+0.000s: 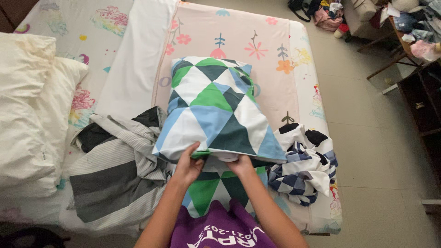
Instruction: The person removes a white pillow from a geometric-patterned pillowcase and places it on the bed. They then fold the empty pillowcase and place it on the bed. Next, they pick up a second geometric-patterned pillowcase, unfold it, and fold it neatly before placing it on the bed.
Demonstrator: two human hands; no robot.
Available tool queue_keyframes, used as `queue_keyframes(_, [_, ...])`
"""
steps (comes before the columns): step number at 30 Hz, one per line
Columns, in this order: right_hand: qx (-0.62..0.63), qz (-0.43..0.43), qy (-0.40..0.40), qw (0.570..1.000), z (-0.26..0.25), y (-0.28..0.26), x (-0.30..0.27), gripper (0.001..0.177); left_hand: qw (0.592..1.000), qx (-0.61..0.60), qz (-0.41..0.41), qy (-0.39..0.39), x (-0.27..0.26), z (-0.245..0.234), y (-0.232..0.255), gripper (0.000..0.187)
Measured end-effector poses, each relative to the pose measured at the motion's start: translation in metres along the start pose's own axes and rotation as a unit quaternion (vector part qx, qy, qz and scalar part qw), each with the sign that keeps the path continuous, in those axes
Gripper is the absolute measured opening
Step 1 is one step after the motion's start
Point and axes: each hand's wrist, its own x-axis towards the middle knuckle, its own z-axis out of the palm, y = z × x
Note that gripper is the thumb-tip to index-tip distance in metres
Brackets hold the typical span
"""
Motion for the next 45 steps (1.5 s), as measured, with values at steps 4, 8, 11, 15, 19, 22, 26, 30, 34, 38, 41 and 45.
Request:
queue_keyframes(4, [-0.050,-0.003,0.008,0.999,-0.031,-0.007,0.010,0.040,0.974,0.018,0.173,0.145,-0.024,0.012,0.021,0.022])
queue_keyframes(8, [-0.135,-0.085,0.052,0.986,-0.060,-0.009,0.014,0.015,0.963,0.011,0.233,0.135,-0.021,0.010,0.072,0.021])
queue_keyframes(11, [-0.179,-0.050,0.063,0.981,-0.062,-0.012,-0.011,0.014,0.972,0.127,0.176,0.091,-0.010,-0.002,0.108,0.022])
queue_keyframes(15, [-0.198,-0.031,0.078,0.977,-0.057,-0.013,-0.043,0.005,0.948,0.305,0.088,0.000,0.009,-0.016,0.128,0.030])
queue_keyframes(19, [-0.219,-0.007,0.051,0.974,-0.068,-0.005,-0.067,0.007,0.865,0.451,0.219,0.024,0.030,-0.029,0.124,0.032])
queue_keyframes(22, [-0.249,-0.054,0.109,0.961,-0.085,-0.002,-0.068,0.007,0.817,0.514,0.254,0.060,0.054,-0.029,0.099,0.032])
queue_keyframes(26, [-0.344,-0.060,0.105,0.931,-0.104,-0.012,-0.053,0.007,0.532,0.812,0.226,0.086,0.032,-0.011,0.039,0.035])
queue_keyframes(30, [-0.414,-0.110,0.086,0.900,-0.105,-0.008,-0.031,0.012,0.348,0.873,0.340,-0.049,-0.027,0.076,-0.022,0.040])
queue_keyframes(34, [-0.790,-0.129,0.108,0.589,-0.100,0.008,-0.011,0.034,0.262,0.767,0.567,-0.147,-0.062,0.145,-0.044,0.055])
queue_keyframes(38, [-0.859,-0.225,0.056,0.457,-0.096,0.007,-0.026,0.040,0.170,0.755,0.598,-0.208,-0.044,0.151,-0.041,0.025])
queue_keyframes(41, [-0.848,-0.218,0.052,0.481,-0.080,0.018,-0.050,0.044,0.315,0.698,0.594,-0.245,-0.021,0.150,-0.031,0.019])
queue_keyframes(45, [-0.813,-0.200,0.028,0.546,-0.036,0.037,-0.085,0.048,0.330,0.766,0.534,-0.135,0.002,0.163,0.002,0.014])
